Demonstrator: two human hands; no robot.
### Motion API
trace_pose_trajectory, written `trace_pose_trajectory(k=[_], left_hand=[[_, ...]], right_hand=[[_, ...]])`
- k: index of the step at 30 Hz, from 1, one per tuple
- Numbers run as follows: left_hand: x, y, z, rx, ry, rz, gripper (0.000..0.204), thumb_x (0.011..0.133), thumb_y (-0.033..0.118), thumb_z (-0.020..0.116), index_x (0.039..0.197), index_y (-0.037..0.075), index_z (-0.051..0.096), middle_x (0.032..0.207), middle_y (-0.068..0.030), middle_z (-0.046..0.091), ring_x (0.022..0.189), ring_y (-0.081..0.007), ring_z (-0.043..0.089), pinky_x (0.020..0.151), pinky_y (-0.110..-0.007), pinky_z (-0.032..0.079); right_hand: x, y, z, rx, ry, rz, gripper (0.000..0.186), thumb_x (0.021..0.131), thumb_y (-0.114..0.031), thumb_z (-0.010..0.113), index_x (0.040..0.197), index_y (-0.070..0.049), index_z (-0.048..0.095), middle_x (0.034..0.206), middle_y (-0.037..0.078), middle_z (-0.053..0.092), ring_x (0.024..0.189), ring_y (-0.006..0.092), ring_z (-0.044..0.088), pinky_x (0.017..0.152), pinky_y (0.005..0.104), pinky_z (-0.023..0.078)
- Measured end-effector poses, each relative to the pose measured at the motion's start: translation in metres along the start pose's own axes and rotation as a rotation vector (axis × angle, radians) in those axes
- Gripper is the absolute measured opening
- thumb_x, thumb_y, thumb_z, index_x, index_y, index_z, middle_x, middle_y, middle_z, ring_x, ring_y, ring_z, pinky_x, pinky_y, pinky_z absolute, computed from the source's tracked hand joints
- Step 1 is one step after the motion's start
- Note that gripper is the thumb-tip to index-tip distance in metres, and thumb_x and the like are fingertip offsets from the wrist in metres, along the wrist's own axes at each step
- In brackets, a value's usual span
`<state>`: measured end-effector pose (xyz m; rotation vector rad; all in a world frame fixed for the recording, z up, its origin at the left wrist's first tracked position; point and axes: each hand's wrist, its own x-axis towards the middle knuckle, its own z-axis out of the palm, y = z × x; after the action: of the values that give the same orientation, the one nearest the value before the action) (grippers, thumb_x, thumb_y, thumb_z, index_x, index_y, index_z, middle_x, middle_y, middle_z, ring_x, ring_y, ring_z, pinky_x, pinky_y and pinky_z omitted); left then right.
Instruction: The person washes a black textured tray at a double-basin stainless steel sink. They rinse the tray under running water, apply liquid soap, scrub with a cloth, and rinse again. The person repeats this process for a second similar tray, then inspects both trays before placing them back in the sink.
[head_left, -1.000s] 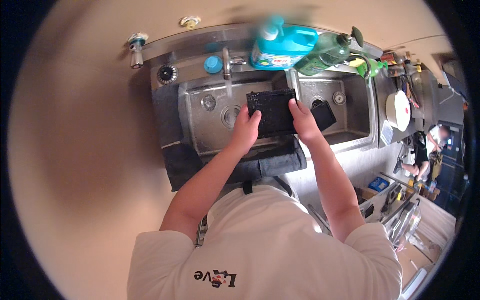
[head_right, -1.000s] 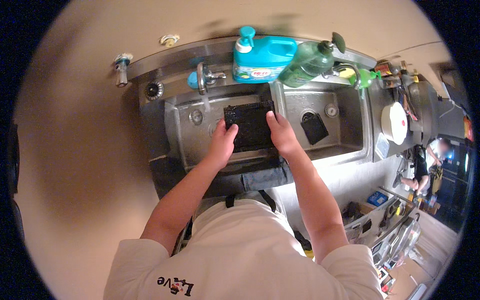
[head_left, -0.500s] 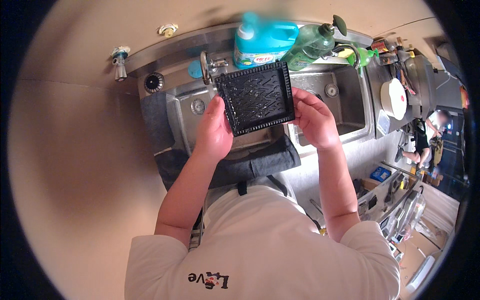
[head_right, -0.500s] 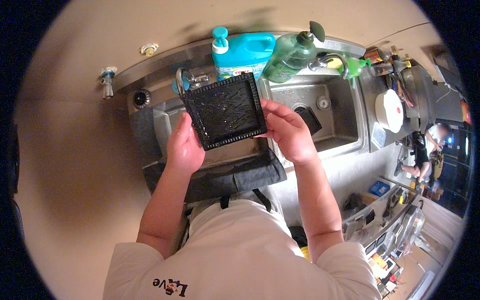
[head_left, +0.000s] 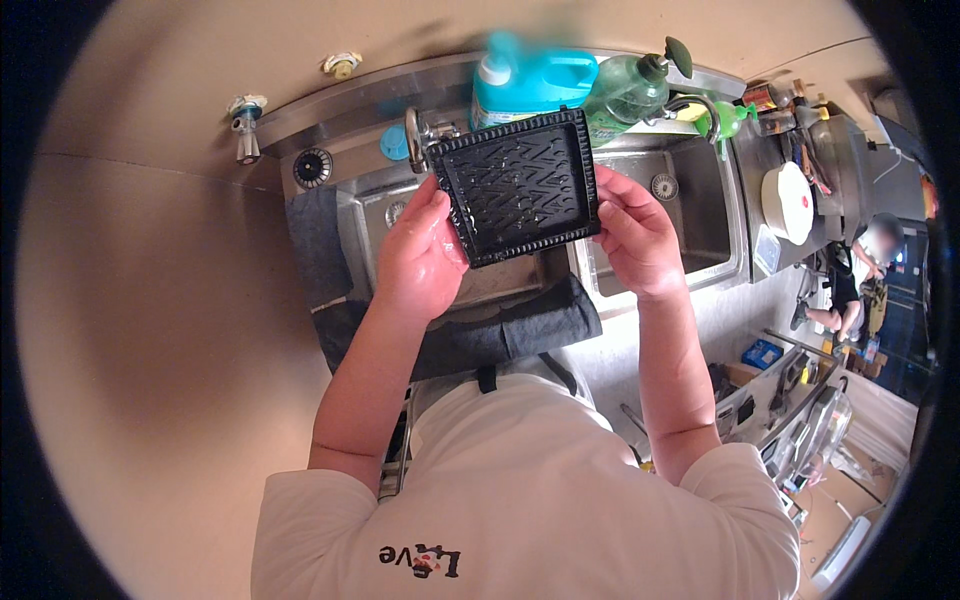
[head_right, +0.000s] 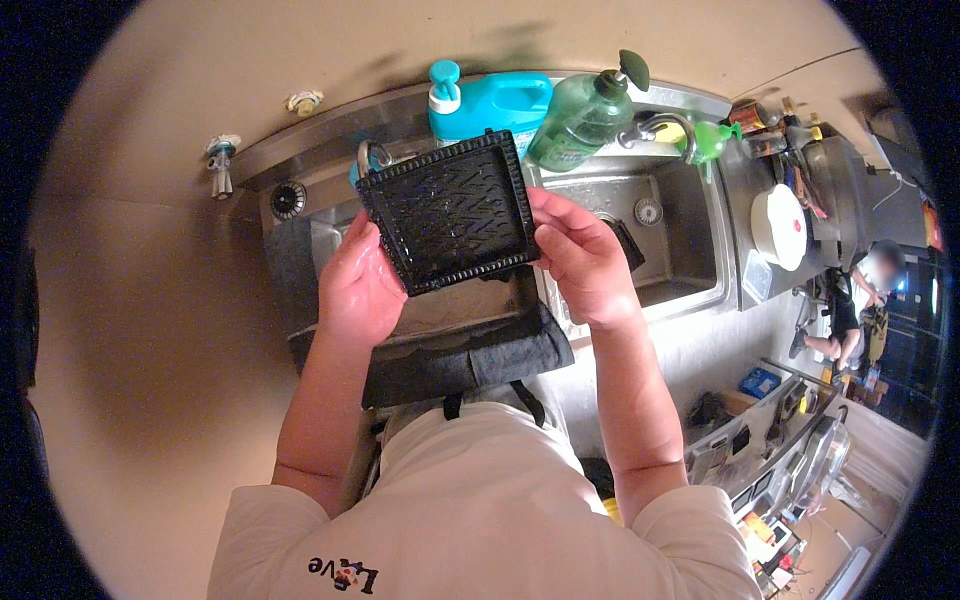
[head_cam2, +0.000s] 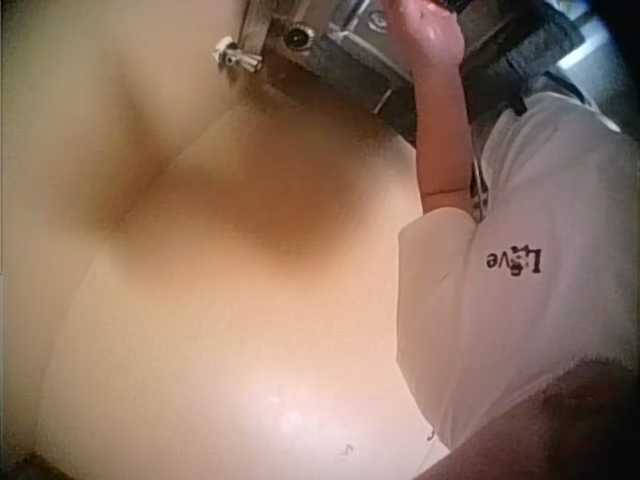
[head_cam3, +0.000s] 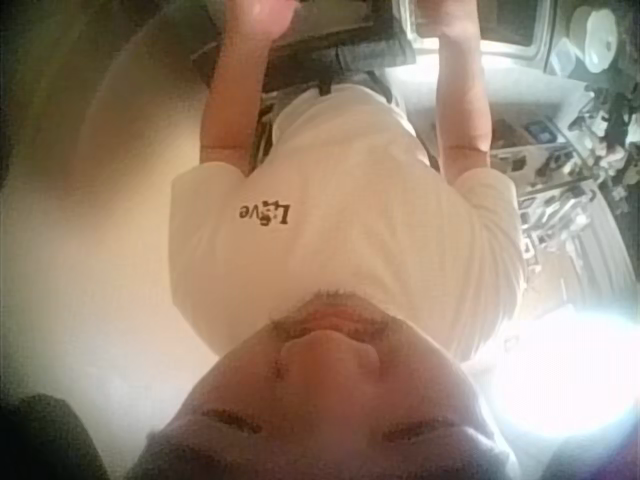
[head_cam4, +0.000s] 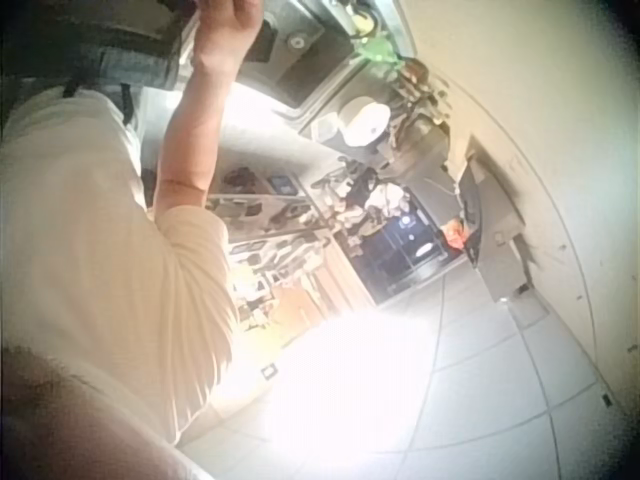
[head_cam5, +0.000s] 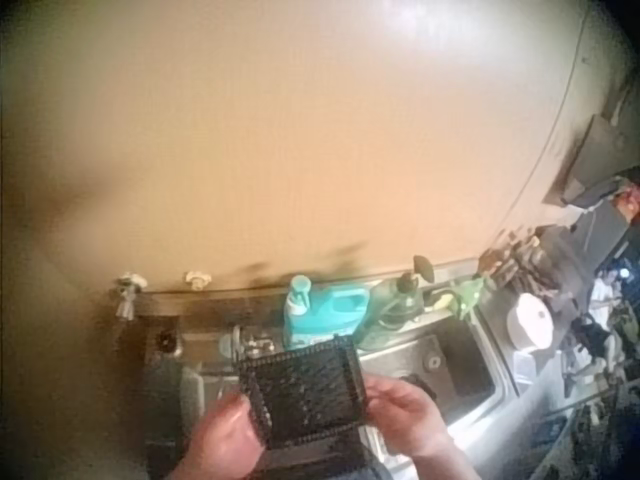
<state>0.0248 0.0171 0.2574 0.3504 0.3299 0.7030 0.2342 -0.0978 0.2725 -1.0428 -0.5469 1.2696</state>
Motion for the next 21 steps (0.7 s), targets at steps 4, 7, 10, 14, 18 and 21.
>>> trace_pose_trajectory(k=[4,7,10,14,18,21], left_hand=[[0.0006,-0.0004,-0.0003,0.0,0.012,-0.004,0.042,0.097,0.016,0.042,0.137,0.004,0.039,0.134,-0.0108,0.049,0.123,-0.0253,0.048,0.103,-0.044,0.038],[0.0001,-0.0013,-0.0011,-0.027,0.01,-0.007,0.04,0.097,0.016,0.042,0.135,0.004,0.041,0.133,-0.0107,0.05,0.123,-0.0253,0.048,0.103,-0.043,0.038],[0.0008,-0.0013,-0.0022,-0.061,0.013,-0.025,0.039,0.097,0.016,0.043,0.134,0.004,0.043,0.132,-0.0107,0.051,0.122,-0.0254,0.048,0.103,-0.043,0.038],[0.0004,-0.0002,0.0007,-0.053,0.012,-0.019,0.037,0.097,0.017,0.043,0.132,0.005,0.044,0.13,-0.0107,0.052,0.121,-0.025,0.05,0.102,-0.043,0.039],[0.0013,0.0009,0.0005,-0.067,0.025,-0.029,0.035,0.098,0.018,0.043,0.131,0.005,0.046,0.129,-0.0106,0.053,0.119,-0.0245,0.051,0.1,-0.042,0.04],[0.0013,0.0019,0.0006,-0.076,0.03,-0.036,0.035,0.098,0.018,0.043,0.13,0.005,0.046,0.128,-0.0103,0.054,0.118,-0.024,0.051,0.1,-0.042,0.04]], right_hand=[[-0.0018,-0.0014,0.0007,0.078,-0.038,-0.024,0.038,0.093,0.003,0.042,0.131,0.003,0.045,0.119,0.013,0.06,0.104,0.0177,0.06,0.087,0.0293,0.05],[-0.0027,-0.0011,-0.0007,0.083,-0.024,-0.019,0.037,0.094,0.002,0.044,0.131,0.004,0.045,0.118,0.013,0.06,0.104,0.0176,0.06,0.086,0.0292,0.051],[-0.0036,-0.0014,-0.0029,0.1,-0.032,-0.018,0.037,0.094,0.001,0.046,0.131,0.004,0.045,0.118,0.013,0.06,0.104,0.0177,0.061,0.086,0.0293,0.051],[-0.0043,-0.0032,0.0002,0.108,-0.037,-0.027,0.037,0.094,-0.001,0.047,0.13,0.003,0.046,0.118,0.013,0.06,0.103,0.0178,0.061,0.085,0.0293,0.052],[-0.0038,-0.0021,-0.002,0.117,-0.046,-0.034,0.037,0.094,-0.001,0.048,0.13,0.003,0.046,0.118,0.013,0.06,0.103,0.0181,0.061,0.084,0.0297,0.052],[-0.0032,-0.0013,0.0,0.107,-0.025,-0.033,0.037,0.093,-0.002,0.049,0.13,0.003,0.046,0.117,0.013,0.06,0.103,0.0175,0.061,0.084,0.0296,0.052]])
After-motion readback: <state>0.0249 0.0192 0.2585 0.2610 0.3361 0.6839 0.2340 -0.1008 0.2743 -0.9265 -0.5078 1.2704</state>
